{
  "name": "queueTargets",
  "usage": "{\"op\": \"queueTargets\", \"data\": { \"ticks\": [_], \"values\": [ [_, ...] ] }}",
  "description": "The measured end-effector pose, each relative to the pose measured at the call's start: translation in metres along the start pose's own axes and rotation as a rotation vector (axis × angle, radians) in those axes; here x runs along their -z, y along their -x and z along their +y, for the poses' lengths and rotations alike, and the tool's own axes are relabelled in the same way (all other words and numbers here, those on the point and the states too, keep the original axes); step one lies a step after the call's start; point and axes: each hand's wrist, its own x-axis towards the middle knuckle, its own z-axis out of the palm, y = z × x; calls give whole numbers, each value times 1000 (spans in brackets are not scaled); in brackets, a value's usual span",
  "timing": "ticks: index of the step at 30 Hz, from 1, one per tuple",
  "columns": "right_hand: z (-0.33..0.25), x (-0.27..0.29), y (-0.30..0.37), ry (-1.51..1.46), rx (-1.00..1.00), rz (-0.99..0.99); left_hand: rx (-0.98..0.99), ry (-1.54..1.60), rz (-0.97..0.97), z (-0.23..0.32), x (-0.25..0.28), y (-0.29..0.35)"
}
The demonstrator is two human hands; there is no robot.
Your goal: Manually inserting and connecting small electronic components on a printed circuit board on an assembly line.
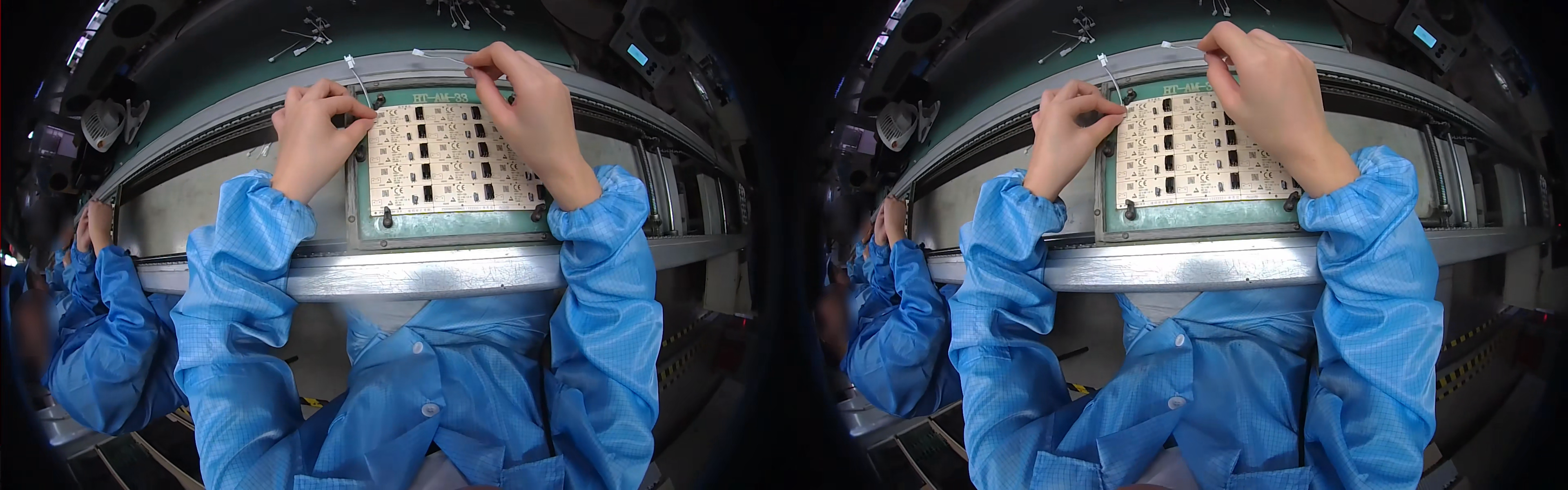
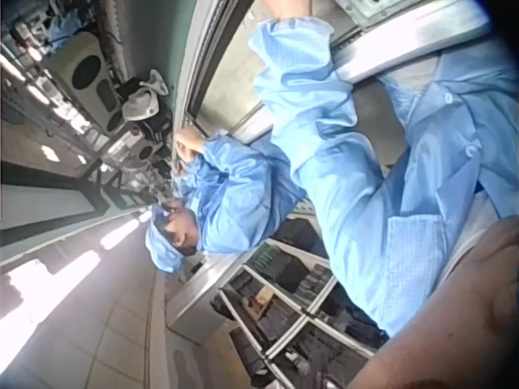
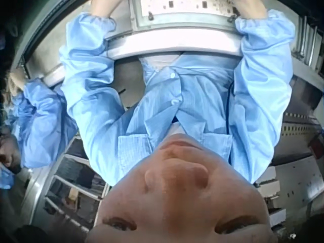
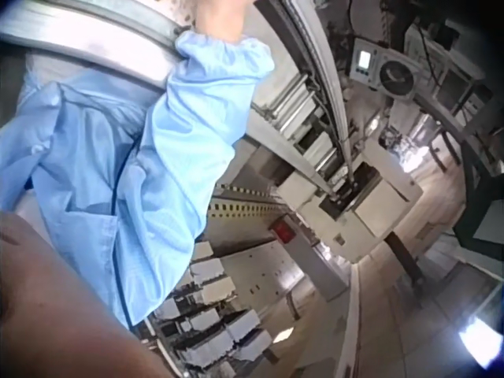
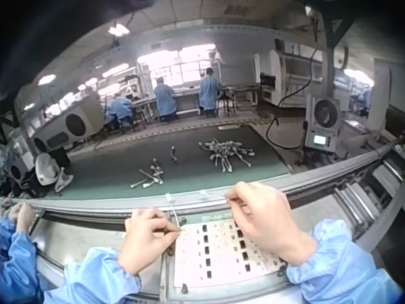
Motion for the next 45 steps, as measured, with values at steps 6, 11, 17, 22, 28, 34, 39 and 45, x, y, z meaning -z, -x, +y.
{"op": "queueTargets", "data": {
  "ticks": [6, 11, 17, 22, 28, 34, 39, 45],
  "values": [
    [0, -3, -1, 5, -36, -28, -132, -116, -9, -5, 6, -2],
    [-2, -1, 0, 5, -51, -40, -207, -190, -18, -1, 12, -6],
    [-1, 0, -1, 24, -72, -57, -159, -139, -60, 4, 11, -11],
    [2, -1, -1, 24, -69, -45, -117, -78, -60, -1, 8, -11],
    [4, -2, 1, 26, -58, -58, -242, -144, -67, 1, 15, -13],
    [1, -1, 0, 78, -32, -16, -300, -200, -183, 7, 24, -11],
    [-2, 0, 1, 308, 94, 74, -126, -112, 55, 12, 9, -12],
    [3, -15, 3, 155, 144, -132, 7, 259, -150, 2, 8, -15]
  ]
}}
